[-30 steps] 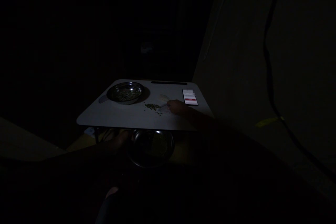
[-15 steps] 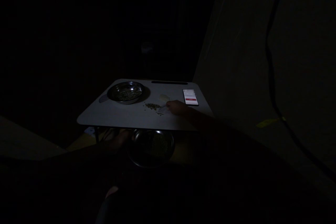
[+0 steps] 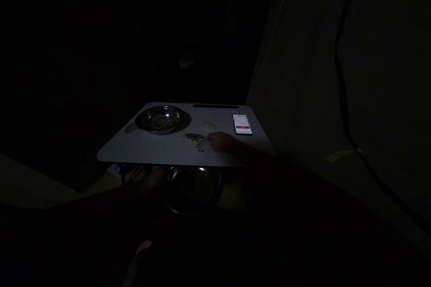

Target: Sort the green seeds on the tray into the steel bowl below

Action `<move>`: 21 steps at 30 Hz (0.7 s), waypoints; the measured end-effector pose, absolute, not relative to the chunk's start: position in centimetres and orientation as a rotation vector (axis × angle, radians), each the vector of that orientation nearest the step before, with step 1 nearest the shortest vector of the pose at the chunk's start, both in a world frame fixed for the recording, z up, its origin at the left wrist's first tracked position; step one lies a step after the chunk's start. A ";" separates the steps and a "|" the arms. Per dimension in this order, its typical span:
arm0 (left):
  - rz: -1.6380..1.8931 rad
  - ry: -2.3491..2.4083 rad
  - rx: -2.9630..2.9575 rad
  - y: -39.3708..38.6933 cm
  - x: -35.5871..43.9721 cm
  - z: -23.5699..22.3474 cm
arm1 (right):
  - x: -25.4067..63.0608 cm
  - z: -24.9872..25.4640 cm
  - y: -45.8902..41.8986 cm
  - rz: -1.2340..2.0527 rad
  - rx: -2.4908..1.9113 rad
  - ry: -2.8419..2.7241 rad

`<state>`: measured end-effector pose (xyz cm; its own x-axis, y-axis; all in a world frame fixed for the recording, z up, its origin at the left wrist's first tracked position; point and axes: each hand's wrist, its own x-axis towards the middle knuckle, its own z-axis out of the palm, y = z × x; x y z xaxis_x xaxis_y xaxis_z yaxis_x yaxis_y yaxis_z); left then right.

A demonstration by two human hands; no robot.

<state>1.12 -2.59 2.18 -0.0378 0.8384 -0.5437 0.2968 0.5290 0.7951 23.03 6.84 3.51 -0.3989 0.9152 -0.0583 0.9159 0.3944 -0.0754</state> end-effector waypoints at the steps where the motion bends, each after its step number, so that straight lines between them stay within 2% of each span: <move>1: 0.575 1.597 0.974 -2.6 1.1 2.1 | 22.9 3.5 6.7 -0.142 1.714 2.618; 10: 0.616 1.719 0.916 -3.7 1.8 4.0 | 21.8 3.3 5.5 -0.140 1.754 2.571; 17: 0.699 1.545 0.978 -3.1 1.3 2.3 | 21.6 2.9 5.3 -0.160 1.739 2.609; 21: 0.598 1.641 1.034 -3.1 1.4 3.4 | 21.2 2.9 5.1 -0.181 1.730 2.615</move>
